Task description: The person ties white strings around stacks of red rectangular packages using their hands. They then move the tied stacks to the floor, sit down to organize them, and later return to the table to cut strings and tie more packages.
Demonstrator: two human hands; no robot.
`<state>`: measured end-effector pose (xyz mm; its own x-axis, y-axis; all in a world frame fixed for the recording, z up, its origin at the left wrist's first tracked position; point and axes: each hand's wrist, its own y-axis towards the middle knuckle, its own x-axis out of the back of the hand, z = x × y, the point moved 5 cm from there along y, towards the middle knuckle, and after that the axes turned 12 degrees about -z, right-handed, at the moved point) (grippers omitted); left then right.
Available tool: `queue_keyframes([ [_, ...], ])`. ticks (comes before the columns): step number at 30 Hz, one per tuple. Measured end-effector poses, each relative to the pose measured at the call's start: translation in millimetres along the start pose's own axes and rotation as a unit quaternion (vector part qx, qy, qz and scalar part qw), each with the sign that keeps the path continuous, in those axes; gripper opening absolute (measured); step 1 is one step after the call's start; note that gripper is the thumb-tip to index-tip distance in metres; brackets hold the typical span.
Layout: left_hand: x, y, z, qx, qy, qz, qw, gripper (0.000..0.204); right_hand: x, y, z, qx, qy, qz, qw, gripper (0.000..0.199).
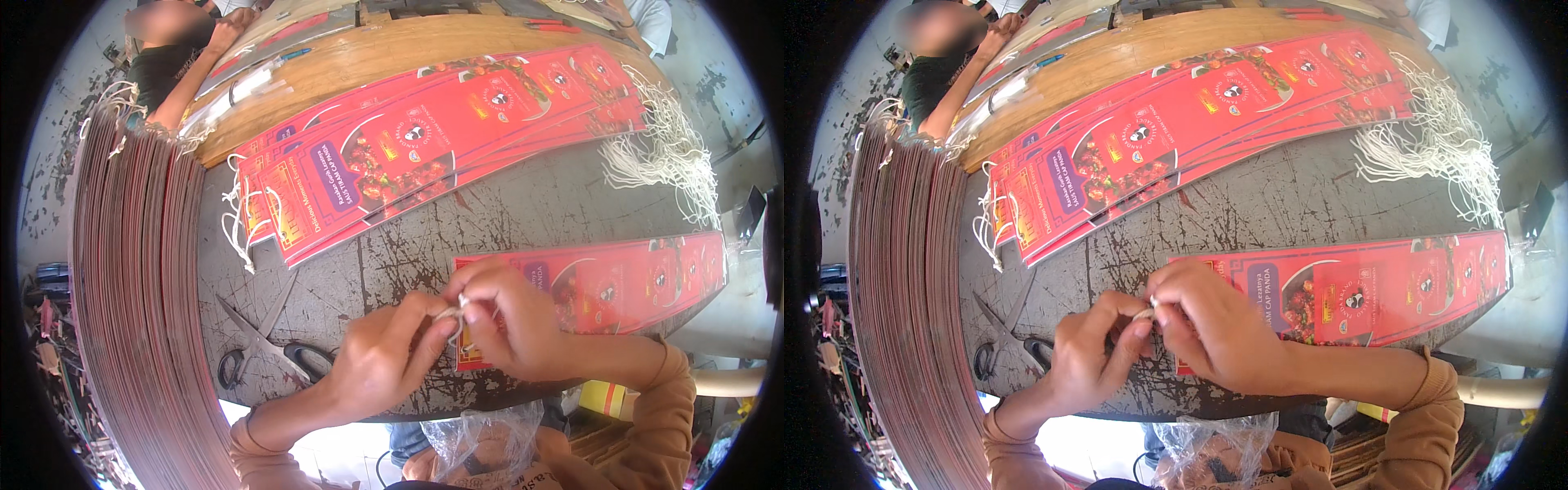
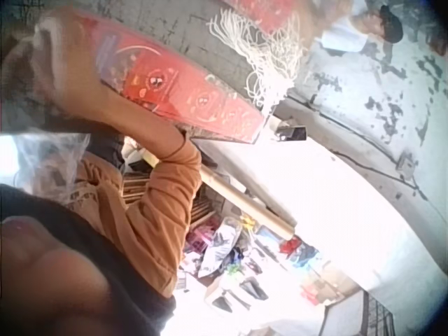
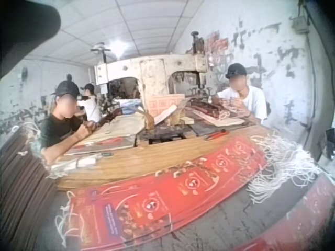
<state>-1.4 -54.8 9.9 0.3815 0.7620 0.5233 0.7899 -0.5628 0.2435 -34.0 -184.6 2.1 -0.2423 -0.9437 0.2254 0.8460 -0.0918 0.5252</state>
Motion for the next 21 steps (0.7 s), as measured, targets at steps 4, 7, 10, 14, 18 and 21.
queue_keyframes([
  [4,1,2,2,-0.08,-0.018,-0.071,0.994,0.019,1,-2,-8,-0.142,0.103,-0.033,0.984,0.009],
  [7,2,1,4,-0.115,0.01,-0.081,0.99,0.025,1,2,-9,-0.126,0.085,-0.005,0.988,0.011],
  [10,2,1,4,-0.125,0.021,-0.083,0.988,0.029,0,3,-12,-0.115,0.116,-0.005,0.987,0.015],
  [14,4,5,-2,-0.154,0.024,-0.112,0.981,0.031,4,4,-12,-0.15,0.153,-0.03,0.976,0.015],
  [18,5,7,-2,-0.154,0.005,-0.107,0.982,0.025,8,8,-3,-0.024,-0.001,-0.009,1.0,0.014],
  [21,4,7,1,-0.144,-0.004,-0.119,0.982,0.022,2,6,4,0.022,-0.066,-0.021,0.997,0.016],
])
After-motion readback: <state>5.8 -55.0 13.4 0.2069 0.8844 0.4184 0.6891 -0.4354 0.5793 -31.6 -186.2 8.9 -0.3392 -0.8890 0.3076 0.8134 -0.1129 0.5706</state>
